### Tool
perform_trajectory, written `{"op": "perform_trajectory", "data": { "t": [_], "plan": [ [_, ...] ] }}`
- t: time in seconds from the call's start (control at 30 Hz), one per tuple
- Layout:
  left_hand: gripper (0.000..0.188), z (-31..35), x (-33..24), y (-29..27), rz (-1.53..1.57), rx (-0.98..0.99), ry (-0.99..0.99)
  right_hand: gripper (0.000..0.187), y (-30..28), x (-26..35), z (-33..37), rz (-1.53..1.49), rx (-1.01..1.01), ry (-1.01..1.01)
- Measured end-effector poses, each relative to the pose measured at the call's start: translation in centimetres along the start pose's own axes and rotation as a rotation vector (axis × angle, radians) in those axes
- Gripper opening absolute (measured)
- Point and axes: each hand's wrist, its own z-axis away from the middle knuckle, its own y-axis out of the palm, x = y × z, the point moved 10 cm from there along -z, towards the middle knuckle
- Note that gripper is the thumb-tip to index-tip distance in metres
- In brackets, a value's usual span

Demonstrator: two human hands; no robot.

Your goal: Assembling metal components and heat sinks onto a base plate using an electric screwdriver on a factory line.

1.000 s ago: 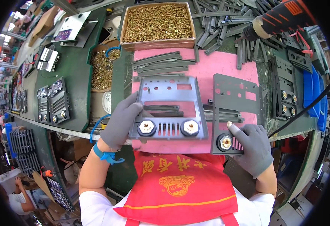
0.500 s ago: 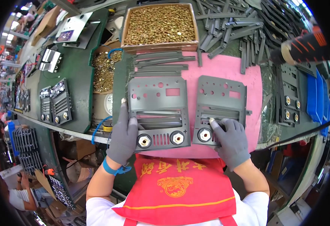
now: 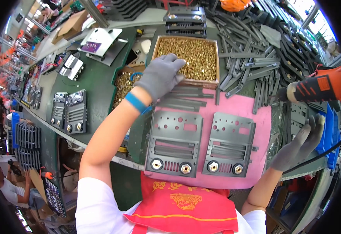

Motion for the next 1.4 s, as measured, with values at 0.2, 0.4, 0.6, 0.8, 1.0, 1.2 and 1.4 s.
{"op": "perform_trajectory", "data": {
  "t": [0.2,0.4,0.6,0.8,1.0,1.2,1.4],
  "plan": [
    [0.046,-3.8,3.0,4.6,0.088,0.371,-0.12,0.06,3.0,2.4,-3.1,-0.24,-0.011,-0.094],
    [0.043,-4.1,4.1,4.7,0.026,0.259,-0.222,0.073,6.0,4.1,-3.4,-0.412,0.094,-0.185],
    [0.037,-4.1,4.4,5.5,0.041,0.223,-0.163,0.069,8.5,4.9,-4.9,-0.585,0.251,-0.03],
    [0.027,-5.2,5.3,6.6,0.026,0.193,-0.188,0.064,7.6,5.3,-5.1,-0.59,0.138,0.076],
    [0.021,-6.3,8.8,5.0,0.45,0.011,-0.343,0.058,8.9,8.2,-4.7,-0.856,0.663,0.073],
    [0.03,-4.0,9.7,7.6,1.974,0.1,-0.854,0.082,7.5,5.1,-2.0,-0.635,0.605,0.195],
    [0.027,-1.9,6.1,6.5,2.087,-0.01,-0.935,0.077,6.3,5.0,1.4,-1.16,0.729,0.199]
  ]
}}
